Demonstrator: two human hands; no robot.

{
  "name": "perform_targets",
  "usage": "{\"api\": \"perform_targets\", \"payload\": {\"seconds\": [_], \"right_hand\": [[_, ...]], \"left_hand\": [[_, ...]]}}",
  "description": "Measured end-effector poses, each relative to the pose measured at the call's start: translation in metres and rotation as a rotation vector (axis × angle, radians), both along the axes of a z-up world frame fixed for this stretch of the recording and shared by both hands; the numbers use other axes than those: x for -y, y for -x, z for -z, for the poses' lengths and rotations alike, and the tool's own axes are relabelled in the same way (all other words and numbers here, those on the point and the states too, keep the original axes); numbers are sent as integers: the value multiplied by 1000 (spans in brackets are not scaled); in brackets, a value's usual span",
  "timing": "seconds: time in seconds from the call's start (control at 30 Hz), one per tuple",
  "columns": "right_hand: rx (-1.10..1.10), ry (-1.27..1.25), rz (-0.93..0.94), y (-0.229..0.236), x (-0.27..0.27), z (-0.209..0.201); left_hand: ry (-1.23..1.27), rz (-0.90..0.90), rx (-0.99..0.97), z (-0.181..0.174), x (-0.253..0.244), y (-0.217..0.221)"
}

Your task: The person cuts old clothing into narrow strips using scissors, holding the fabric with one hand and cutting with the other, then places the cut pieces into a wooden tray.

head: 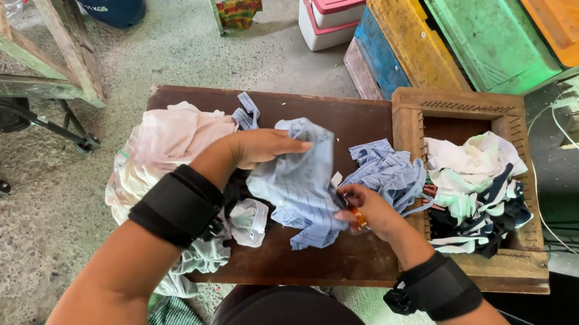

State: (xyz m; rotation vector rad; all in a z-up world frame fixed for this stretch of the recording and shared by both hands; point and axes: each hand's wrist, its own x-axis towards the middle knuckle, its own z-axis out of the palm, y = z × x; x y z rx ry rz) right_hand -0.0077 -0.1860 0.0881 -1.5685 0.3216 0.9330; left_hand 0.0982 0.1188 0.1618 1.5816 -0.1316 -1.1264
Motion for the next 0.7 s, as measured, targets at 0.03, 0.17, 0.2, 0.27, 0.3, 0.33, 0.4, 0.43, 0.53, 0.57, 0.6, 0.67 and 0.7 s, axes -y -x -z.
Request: {"api": "perform_targets", "payload": {"seconds": [0.03,0.17,0.2,0.27,0.3,0.33,0.4,0.43,0.53,0.57,0.6,0.67,0.7], "right_hand": [[0,0,5,-1,3,-3],[102,-28,146,-17,3,-1],[187,17,316,-23,0,3],[318,32,363,-33,9,21],[456,46,400,-42,13,29],[459,44,402,-36,9,19],[410,221,341,-24,3,2],[410,222,348,-16,9,13],[284,130,218,17,28,32],[230,219,62,27,32,26],[174,307,-95,36,35,20],[225,255,-151,60,62,53],[267,207,-200,77,77,69]], "left_hand": [[0,5,0,-1,-3,-8],[-212,-7,244,4,-2,-57],[-349,-114,384,7,1,-74],[-386,-295,648,46,5,-90],[-412,-485,921,63,5,-101],[-412,-484,926,70,15,-80],[-660,-325,1370,87,32,-35],[-655,-319,1373,113,38,-13],[-690,213,1309,169,53,55],[-715,380,1192,172,53,74],[-734,544,1071,175,53,93],[-733,477,1067,169,52,107],[-721,418,1060,167,53,117]]}}
